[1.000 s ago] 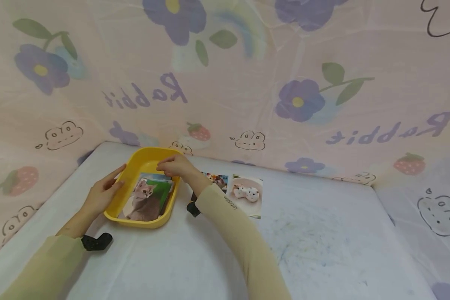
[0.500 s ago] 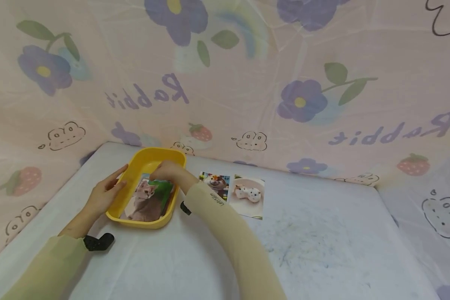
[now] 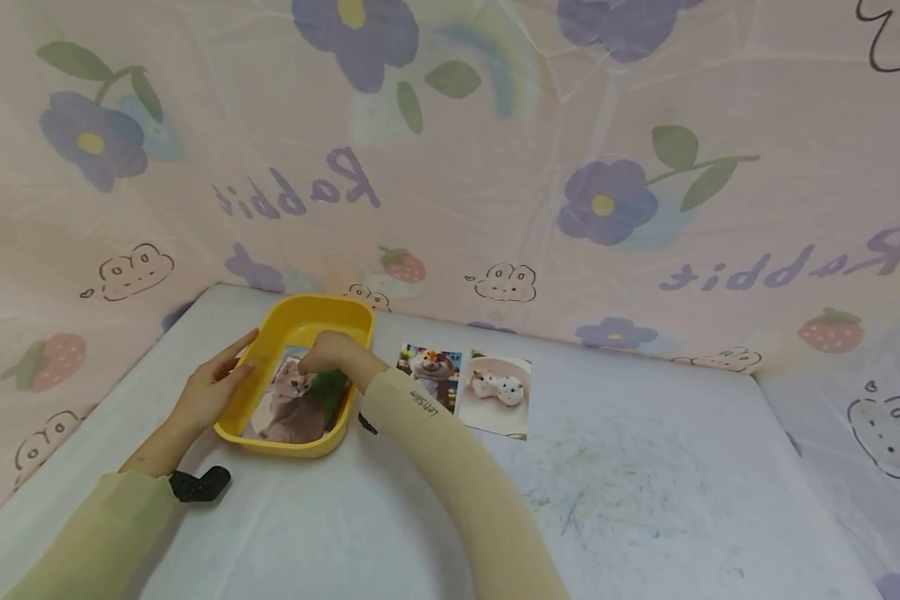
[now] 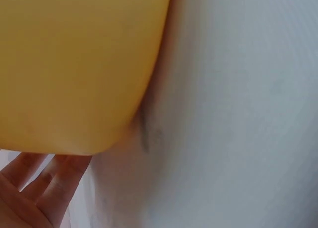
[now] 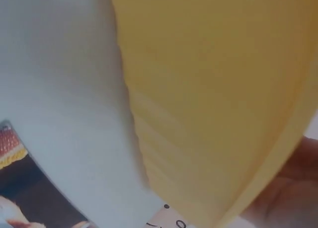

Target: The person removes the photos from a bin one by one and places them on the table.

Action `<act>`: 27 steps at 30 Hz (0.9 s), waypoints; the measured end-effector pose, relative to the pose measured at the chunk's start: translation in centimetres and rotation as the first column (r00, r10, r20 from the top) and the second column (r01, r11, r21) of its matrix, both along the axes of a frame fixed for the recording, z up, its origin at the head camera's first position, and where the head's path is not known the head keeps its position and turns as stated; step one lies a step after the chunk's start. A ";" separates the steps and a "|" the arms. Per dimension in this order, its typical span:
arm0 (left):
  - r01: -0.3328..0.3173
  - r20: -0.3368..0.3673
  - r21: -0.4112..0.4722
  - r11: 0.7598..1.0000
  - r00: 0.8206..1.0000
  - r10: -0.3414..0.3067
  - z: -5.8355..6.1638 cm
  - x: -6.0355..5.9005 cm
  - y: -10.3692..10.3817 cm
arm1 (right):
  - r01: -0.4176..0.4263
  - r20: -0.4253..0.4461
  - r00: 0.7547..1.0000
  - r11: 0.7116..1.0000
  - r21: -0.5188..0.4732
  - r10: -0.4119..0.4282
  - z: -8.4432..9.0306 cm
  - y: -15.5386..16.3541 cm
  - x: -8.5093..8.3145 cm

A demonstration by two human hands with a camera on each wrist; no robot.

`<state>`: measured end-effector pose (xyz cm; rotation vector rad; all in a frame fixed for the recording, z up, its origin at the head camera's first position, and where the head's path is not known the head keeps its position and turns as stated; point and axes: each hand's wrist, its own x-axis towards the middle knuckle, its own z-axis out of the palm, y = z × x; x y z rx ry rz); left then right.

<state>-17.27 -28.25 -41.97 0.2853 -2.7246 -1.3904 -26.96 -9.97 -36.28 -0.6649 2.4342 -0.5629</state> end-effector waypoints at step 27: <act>0.011 0.006 0.007 1.000 1.000 -0.011 0.3 0.1 0.1 | -0.030 -0.127 0.992 0.962 -0.271 -0.005 -1.3 1.2 1.0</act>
